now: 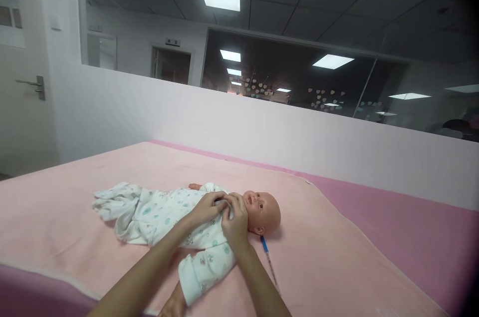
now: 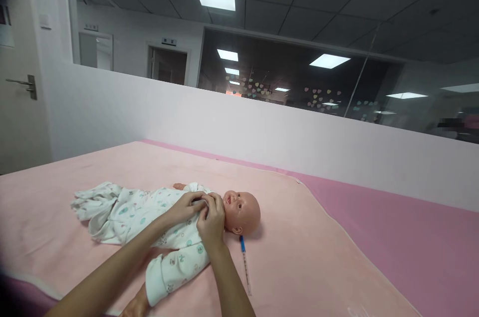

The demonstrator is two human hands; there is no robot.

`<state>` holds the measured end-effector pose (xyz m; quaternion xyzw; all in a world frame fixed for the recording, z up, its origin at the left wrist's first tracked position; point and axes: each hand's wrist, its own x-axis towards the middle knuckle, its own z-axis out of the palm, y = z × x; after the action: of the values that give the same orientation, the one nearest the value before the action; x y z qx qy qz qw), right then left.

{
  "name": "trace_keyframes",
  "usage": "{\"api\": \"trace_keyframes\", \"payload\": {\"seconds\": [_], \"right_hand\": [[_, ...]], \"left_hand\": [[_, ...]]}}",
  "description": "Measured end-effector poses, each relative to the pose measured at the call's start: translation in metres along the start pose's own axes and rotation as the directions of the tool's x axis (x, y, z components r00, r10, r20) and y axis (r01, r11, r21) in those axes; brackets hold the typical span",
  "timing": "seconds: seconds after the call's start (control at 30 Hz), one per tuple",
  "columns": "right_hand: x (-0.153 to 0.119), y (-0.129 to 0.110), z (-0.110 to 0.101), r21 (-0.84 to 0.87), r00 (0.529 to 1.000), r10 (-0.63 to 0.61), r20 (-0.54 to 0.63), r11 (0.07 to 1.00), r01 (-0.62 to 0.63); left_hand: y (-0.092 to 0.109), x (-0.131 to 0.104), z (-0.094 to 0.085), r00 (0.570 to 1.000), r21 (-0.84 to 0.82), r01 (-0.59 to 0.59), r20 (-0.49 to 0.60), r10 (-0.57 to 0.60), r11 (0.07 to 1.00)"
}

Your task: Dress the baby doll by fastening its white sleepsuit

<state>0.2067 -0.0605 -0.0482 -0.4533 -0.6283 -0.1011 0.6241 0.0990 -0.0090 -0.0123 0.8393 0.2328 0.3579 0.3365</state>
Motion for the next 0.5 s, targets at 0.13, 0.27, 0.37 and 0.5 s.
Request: {"api": "trace_keyframes", "payload": {"seconds": [0.13, 0.27, 0.37, 0.5], "right_hand": [[-0.0013, 0.0011, -0.0001, -0.004, 1.0, 0.0, -0.002, 1.0, 0.0], [-0.0022, 0.0043, 0.0013, -0.005, 1.0, 0.002, 0.012, 1.0, -0.002], [-0.0028, 0.0061, 0.0023, -0.006, 1.0, 0.019, 0.021, 1.0, -0.018], [-0.0035, 0.0058, 0.0022, -0.02, 0.999, 0.04, 0.013, 0.999, -0.04]], "left_hand": [[0.0006, 0.0002, -0.0014, 1.0, -0.001, 0.003, 0.0, -0.003, 1.0], [-0.0006, 0.0003, -0.0016, 1.0, 0.002, 0.001, -0.009, -0.001, 1.0], [-0.0001, -0.0003, -0.0013, 1.0, 0.01, 0.001, -0.012, -0.001, 1.0], [0.0072, -0.0037, -0.0018, 0.998, 0.126, -0.04, -0.041, 0.046, 0.991]]}}
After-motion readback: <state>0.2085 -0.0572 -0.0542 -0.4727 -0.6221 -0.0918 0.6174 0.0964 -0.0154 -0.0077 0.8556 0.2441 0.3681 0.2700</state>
